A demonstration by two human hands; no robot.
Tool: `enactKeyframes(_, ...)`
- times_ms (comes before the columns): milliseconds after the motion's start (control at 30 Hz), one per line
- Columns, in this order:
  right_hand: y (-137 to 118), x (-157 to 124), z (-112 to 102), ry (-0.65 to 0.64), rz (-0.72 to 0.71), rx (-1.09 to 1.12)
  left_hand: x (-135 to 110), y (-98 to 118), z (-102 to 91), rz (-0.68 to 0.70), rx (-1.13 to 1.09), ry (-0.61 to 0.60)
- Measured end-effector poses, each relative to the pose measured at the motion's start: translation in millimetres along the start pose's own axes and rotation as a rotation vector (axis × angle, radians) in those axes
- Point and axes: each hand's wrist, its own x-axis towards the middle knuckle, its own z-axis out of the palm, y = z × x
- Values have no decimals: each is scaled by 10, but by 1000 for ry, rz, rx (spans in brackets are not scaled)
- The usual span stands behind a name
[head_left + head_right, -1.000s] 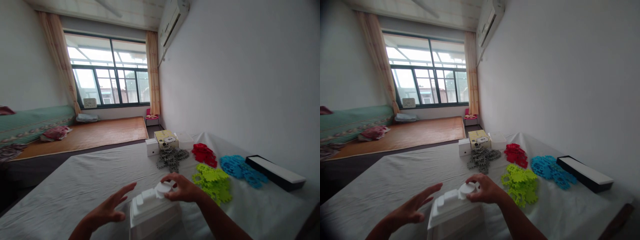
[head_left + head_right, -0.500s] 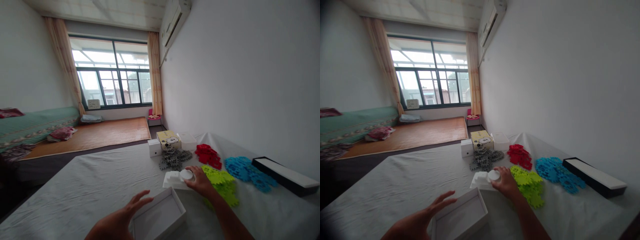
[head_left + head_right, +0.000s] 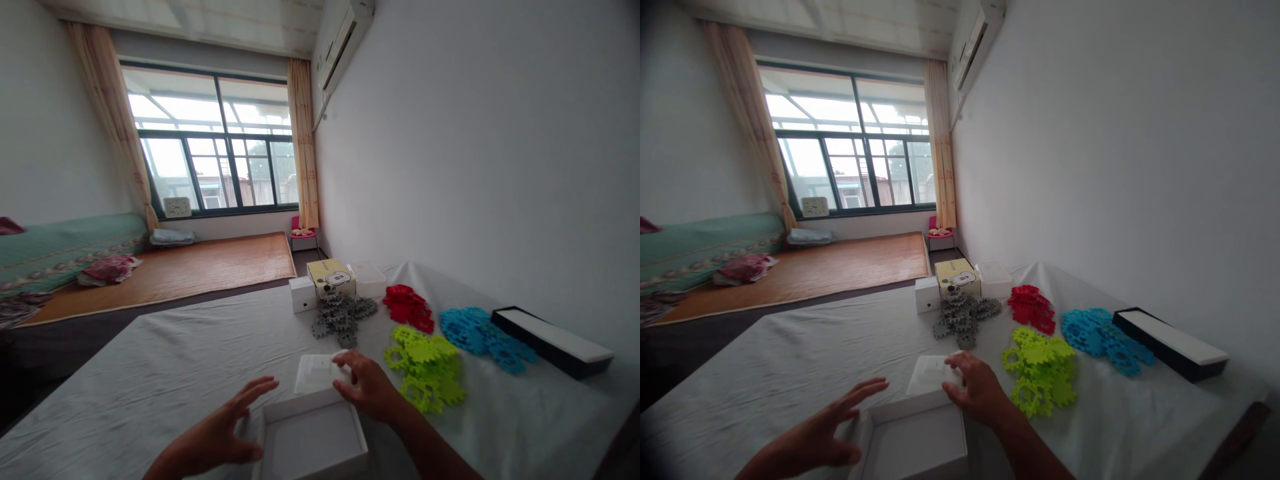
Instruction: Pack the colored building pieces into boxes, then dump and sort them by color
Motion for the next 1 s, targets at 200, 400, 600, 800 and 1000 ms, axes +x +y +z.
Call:
enactKeyframes(200, -50, -46, -34, -148, -35, 27, 23, -93, 8, 20, -64, -12)
enactKeyframes(400, -123, -19, 17, -34, 31, -57, 27, -178, -11, 117, -128, -44)
enactKeyframes(600, -214, -40, 34, -54, 17, -39, 122, -164, 79, 106, -149, -5)
enactKeyframes(800, 119, -117, -655, 147, 62, -51, 127, -179, 80, 110, -117, -38)
enactKeyframes(1000, 1360, -245, -1440, 231, 300, -353, 140, -244, 80, 82, -66, -35)
